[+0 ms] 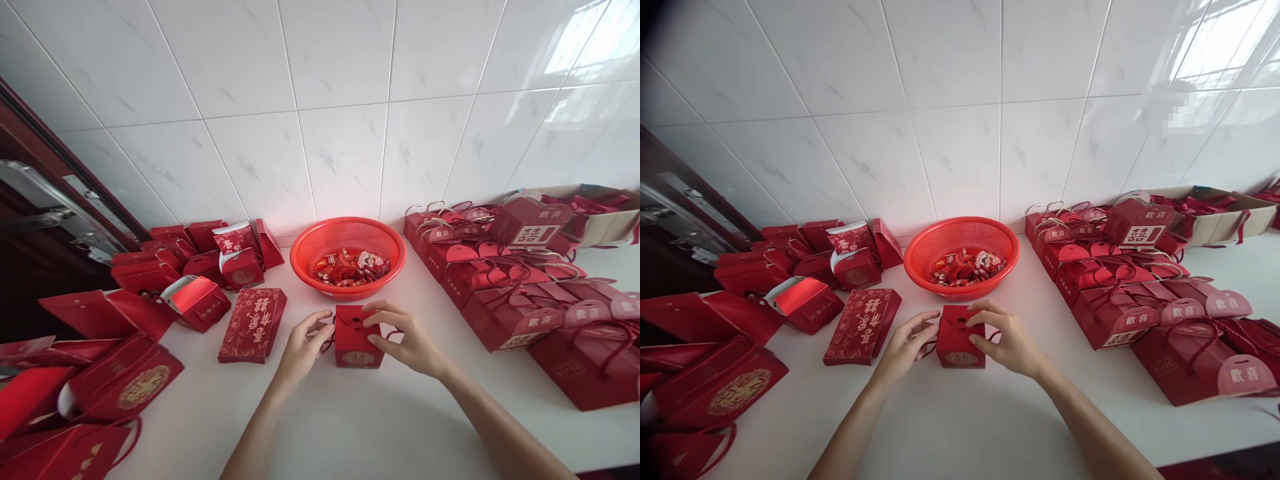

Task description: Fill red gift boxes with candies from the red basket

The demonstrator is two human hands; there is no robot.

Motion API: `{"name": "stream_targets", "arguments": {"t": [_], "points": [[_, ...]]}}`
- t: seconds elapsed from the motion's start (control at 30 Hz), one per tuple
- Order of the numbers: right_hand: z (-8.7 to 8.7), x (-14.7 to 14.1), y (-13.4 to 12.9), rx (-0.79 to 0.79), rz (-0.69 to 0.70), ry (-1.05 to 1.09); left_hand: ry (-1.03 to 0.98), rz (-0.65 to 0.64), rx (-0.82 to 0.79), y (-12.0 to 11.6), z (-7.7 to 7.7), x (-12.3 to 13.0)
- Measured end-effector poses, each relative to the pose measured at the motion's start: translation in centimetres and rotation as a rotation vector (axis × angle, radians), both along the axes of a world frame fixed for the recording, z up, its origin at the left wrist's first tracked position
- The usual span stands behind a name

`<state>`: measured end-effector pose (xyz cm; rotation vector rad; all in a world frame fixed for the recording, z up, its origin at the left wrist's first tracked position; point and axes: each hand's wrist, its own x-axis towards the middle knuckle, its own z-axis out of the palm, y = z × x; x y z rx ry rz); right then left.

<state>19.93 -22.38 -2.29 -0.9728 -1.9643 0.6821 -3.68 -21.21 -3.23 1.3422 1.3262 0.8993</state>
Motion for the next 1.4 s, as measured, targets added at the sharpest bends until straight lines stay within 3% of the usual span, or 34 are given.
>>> {"name": "stream_targets", "arguments": {"t": [0.2, 0.33, 0.5, 0.63, 0.7, 0.8, 0.93, 1.1, 1.27, 1.4], "points": [[-0.5, -0.4, 0.1, 0.08, 0.015, -0.001, 0.026, -0.15, -0.092, 0.2, 0.5, -0.6], [-0.6, -0.4, 0.3, 0.068, 0.026, 0.005, -0.097, -0.115, -0.105, 0.4, 1.2, -0.9], [-0.2, -0.8, 0.6, 0.04, 0.02, -0.031, -0.423, -0.052, 0.075, 0.1, 3.9, -2.1], [1.3, -1.4, 1.0, 0.077, -0.053, -0.116, -0.318, -0.182, 0.183, -0.6, 5.0, -1.5], [2.5, -1.8, 1.2, 0.114, -0.083, -0.123, -0.243, -0.239, 0.205, -0.9, 4.9, -0.5], [4.7, -2.5, 1.4, 0.132, -0.094, -0.048, -0.206, -0.222, 0.271, -1.1, 4.2, 1.0], [6.5, -3.5, 1.1, -0.04, -0.048, 0.079, -0.17, -0.206, 0.432, -1.0, 2.9, 2.1], [6.4, -4.2, 0.8, -0.106, -0.071, 0.136, -0.09, -0.209, 0.55, -1.2, 1.8, 2.5], [6.3, -4.2, 1.0, -0.152, -0.037, 0.16, -0.051, -0.287, 0.612, -1.5, 1.8, 3.0], [6.2, -4.2, 1.4, -0.164, -0.026, 0.208, -0.045, -0.268, 0.632, -1.6, 1.6, 3.0]]}}
